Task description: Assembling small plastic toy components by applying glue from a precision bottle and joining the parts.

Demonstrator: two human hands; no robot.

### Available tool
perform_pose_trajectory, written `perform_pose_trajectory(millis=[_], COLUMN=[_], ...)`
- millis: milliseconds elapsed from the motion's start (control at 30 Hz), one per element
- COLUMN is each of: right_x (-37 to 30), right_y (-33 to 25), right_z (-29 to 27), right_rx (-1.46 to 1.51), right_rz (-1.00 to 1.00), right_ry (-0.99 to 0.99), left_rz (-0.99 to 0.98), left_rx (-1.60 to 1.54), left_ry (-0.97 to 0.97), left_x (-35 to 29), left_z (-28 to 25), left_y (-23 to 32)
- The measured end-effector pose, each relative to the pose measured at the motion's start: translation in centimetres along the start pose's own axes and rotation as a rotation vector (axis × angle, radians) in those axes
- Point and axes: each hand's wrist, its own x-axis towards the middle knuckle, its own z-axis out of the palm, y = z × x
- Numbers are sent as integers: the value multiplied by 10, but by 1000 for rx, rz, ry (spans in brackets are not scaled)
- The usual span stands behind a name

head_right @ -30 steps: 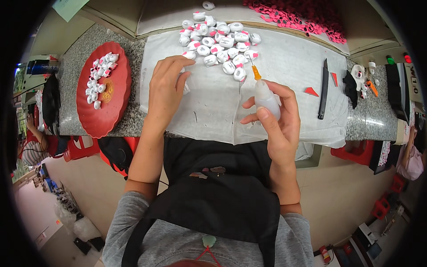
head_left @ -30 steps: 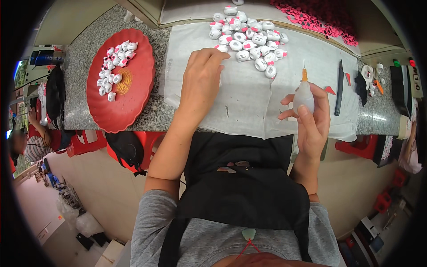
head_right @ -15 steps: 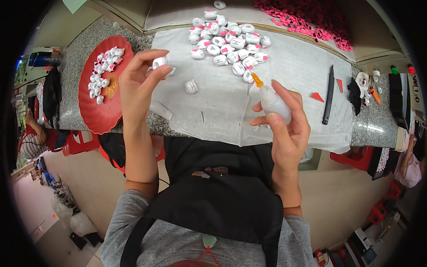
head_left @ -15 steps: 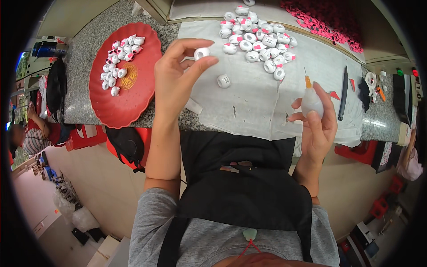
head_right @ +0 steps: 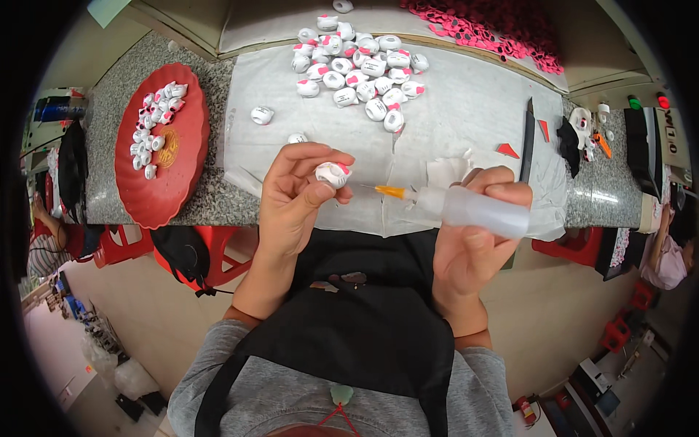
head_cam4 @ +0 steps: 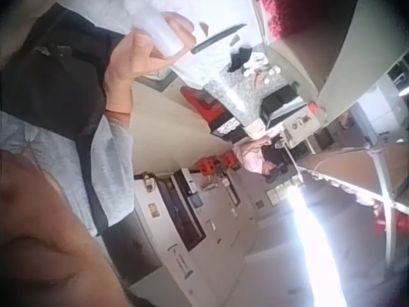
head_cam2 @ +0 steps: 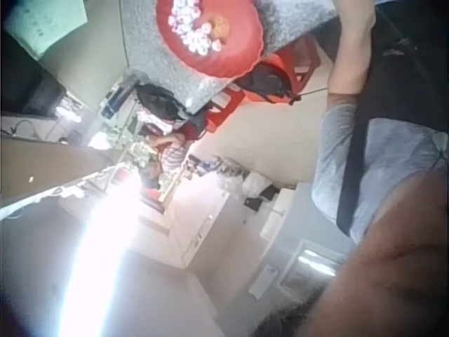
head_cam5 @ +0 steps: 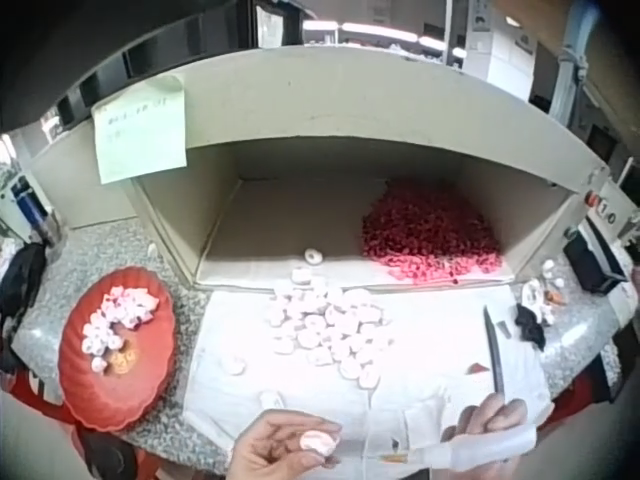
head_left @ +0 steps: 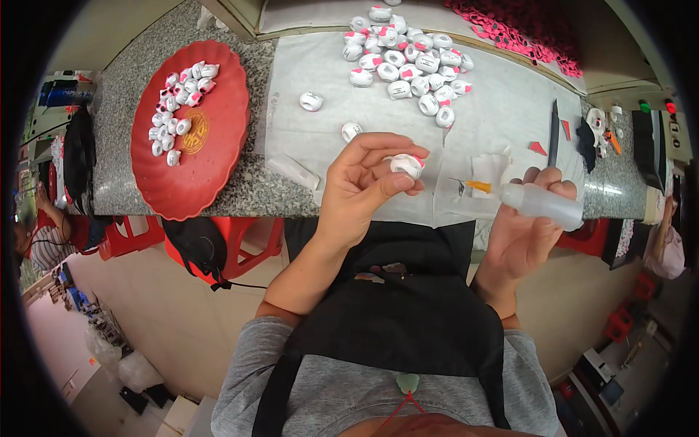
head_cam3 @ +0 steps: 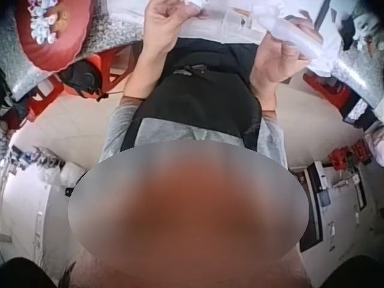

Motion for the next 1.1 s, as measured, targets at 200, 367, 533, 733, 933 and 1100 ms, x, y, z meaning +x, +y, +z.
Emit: perform_pose_trajectory(millis=[200, 367, 533, 733, 933, 1100], right_x=[-7, -12, -15, -16, -18, -17], right_y=[1, 3, 0, 2, -3, -5], right_z=[9, 9, 12, 11, 10, 8], right_rx=[-347, -418, -458, -429, -372, -365], right_rz=[-217, -314, -360, -373, -273, -258], right_ry=[-73, -182, -321, -366, -346, -357], left_rz=[132, 102, 86, 94, 91, 78], left_rx=[49, 32, 37, 41, 54, 42], left_ry=[76, 126, 75, 73, 72, 78], left_x=[-3, -7, -8, -9, -8, -8], left_z=[2, 9, 7, 7, 7, 7], left_y=[-9, -5, -5, -6, -7, -6])
